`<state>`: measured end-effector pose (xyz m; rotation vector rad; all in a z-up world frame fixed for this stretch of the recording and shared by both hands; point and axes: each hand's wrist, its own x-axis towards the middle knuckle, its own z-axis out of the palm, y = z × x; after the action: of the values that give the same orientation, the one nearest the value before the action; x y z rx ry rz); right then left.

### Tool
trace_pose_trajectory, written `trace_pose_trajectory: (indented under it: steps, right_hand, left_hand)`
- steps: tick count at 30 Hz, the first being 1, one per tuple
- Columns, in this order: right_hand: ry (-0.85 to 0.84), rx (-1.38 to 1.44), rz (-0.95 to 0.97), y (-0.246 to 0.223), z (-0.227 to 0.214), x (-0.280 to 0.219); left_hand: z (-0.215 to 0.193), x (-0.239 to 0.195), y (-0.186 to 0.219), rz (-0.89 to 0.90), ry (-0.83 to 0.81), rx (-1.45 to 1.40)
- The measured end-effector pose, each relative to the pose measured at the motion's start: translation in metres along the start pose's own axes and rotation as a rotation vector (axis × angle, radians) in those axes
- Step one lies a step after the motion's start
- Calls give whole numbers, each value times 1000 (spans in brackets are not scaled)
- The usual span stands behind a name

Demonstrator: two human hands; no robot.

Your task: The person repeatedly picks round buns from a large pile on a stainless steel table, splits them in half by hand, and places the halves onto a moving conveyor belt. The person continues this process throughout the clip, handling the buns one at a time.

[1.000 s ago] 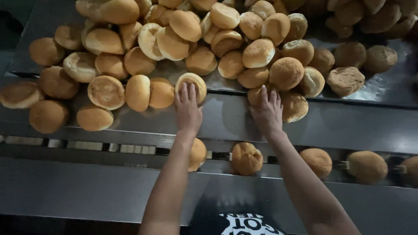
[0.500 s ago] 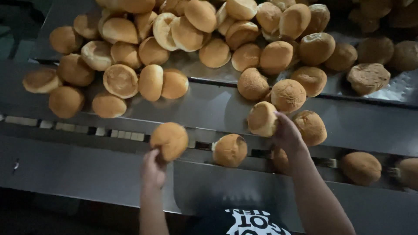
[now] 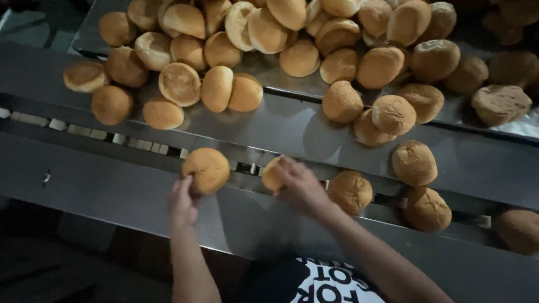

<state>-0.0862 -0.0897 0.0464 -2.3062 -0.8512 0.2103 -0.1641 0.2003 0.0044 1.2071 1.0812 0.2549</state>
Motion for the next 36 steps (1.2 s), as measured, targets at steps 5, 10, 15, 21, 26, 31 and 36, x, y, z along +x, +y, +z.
trace_pose_trajectory:
  steps: [5, 10, 15, 21, 26, 31, 36]
  right_hand:
    - [-64, 21, 96, 37, 14, -19]
    - [345, -101, 244, 133, -54, -69]
    - [451, -156, 803, 188, -121, -111]
    - [568, -269, 687, 249, -83, -58]
    - [509, -189, 500, 193, -50, -7]
    - [465, 75, 388, 166, -37, -1]
    - [704, 605, 490, 111, -44, -16]
  left_hand:
    - [55, -13, -27, 778, 161, 719]
    - [78, -28, -42, 988, -169, 1207]
    - [95, -21, -50, 1042, -168, 1243]
    - [142, -37, -51, 903, -404, 1123]
    - [155, -64, -11, 796, -397, 1083]
    - [180, -63, 21, 944, -363, 968]
    - [216, -54, 18, 1152, -633, 1126]
